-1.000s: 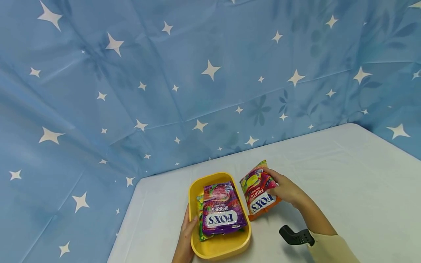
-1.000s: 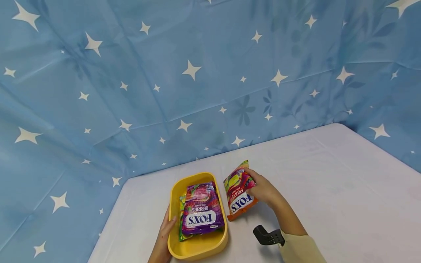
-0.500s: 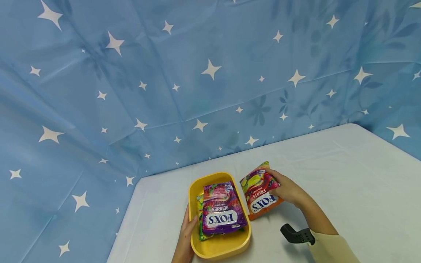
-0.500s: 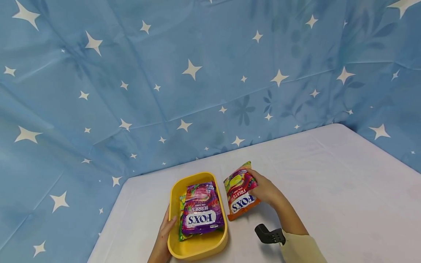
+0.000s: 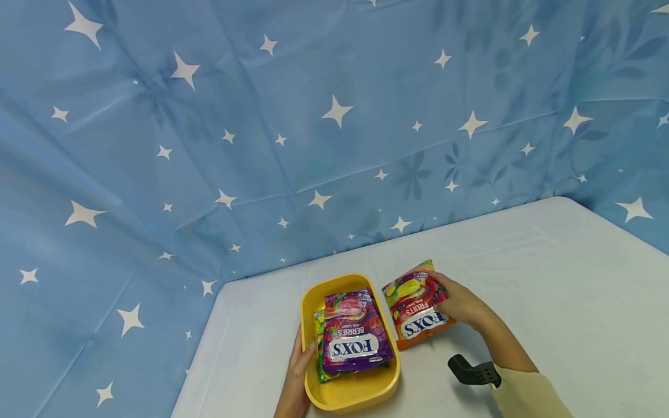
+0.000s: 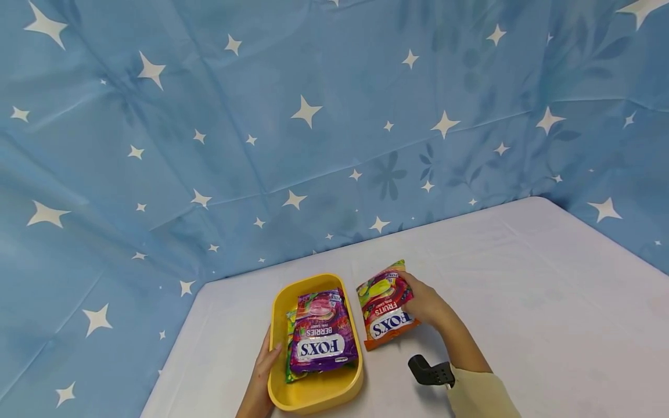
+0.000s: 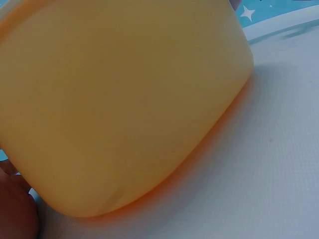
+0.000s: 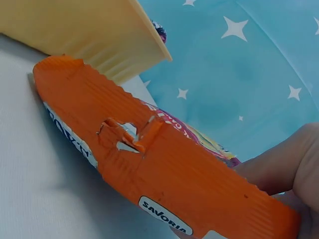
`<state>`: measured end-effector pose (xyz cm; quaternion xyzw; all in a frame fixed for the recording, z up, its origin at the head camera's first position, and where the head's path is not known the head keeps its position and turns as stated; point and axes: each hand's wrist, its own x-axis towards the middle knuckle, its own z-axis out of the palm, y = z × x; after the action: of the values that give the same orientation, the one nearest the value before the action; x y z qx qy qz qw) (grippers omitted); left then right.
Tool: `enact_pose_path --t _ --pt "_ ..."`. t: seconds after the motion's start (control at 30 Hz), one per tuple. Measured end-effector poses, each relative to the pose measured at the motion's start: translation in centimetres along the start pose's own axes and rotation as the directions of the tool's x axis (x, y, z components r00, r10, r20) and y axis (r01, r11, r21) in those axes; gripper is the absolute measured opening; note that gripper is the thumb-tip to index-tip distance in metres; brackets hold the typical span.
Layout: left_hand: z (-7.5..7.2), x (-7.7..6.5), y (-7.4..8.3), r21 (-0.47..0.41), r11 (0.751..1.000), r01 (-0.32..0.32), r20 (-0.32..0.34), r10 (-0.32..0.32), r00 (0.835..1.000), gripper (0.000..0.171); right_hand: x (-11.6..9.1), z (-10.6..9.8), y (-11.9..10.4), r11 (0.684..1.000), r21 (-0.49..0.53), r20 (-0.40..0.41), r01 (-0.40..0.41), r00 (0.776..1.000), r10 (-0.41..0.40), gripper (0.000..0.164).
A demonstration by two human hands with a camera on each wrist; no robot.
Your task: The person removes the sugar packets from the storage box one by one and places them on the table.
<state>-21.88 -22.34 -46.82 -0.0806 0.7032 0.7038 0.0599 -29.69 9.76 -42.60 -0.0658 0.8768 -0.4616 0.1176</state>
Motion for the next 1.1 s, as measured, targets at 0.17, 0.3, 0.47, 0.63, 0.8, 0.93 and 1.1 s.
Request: enact_pose_path --t 0.17,0.3,0.47,0.63,0.8,0.93,1.1 --pt "0.16 -0.09 -0.07 -0.011 1.0 -0.013 0.01 0.013 1.0 0.07 0.01 -0.05 0.33 0.998 -0.07 0.001 0.0 1.0 0.0 0.072" --pt "0.18 -0.06 -0.02 -0.009 1.0 -0.014 0.006 0.014 1.0 0.07 0.06 -0.02 0.42 0.996 -0.089 0.007 -0.005 1.0 0.005 0.072" --pt "0.03 0.0 0.06 -0.012 1.0 -0.017 0.006 0.017 1.0 0.07 0.13 0.09 0.41 0.995 -0.098 0.012 -0.026 1.0 0.027 0.071" --pt "-0.09 -0.12 0.01 -0.012 1.0 -0.016 0.018 0.016 1.0 0.069 0.19 0.26 0.54 0.99 -0.134 0.013 -0.033 0.999 0.035 0.071" --pt "-0.08 -0.15 0.0 -0.02 1.0 -0.017 0.012 0.017 1.0 0.07 0.43 0.35 0.73 0.989 -0.148 0.009 -0.028 1.0 0.03 0.072" --pt "0.01 -0.04 0.04 -0.043 0.999 -0.021 0.017 0.022 1.0 0.07 0.44 0.26 0.68 0.987 -0.159 0.004 -0.031 0.999 0.032 0.072" --pt "0.06 -0.05 -0.02 -0.044 0.999 -0.025 0.015 0.025 1.0 0.07 0.52 0.31 0.64 0.983 -0.18 -0.005 -0.036 0.999 0.035 0.071"
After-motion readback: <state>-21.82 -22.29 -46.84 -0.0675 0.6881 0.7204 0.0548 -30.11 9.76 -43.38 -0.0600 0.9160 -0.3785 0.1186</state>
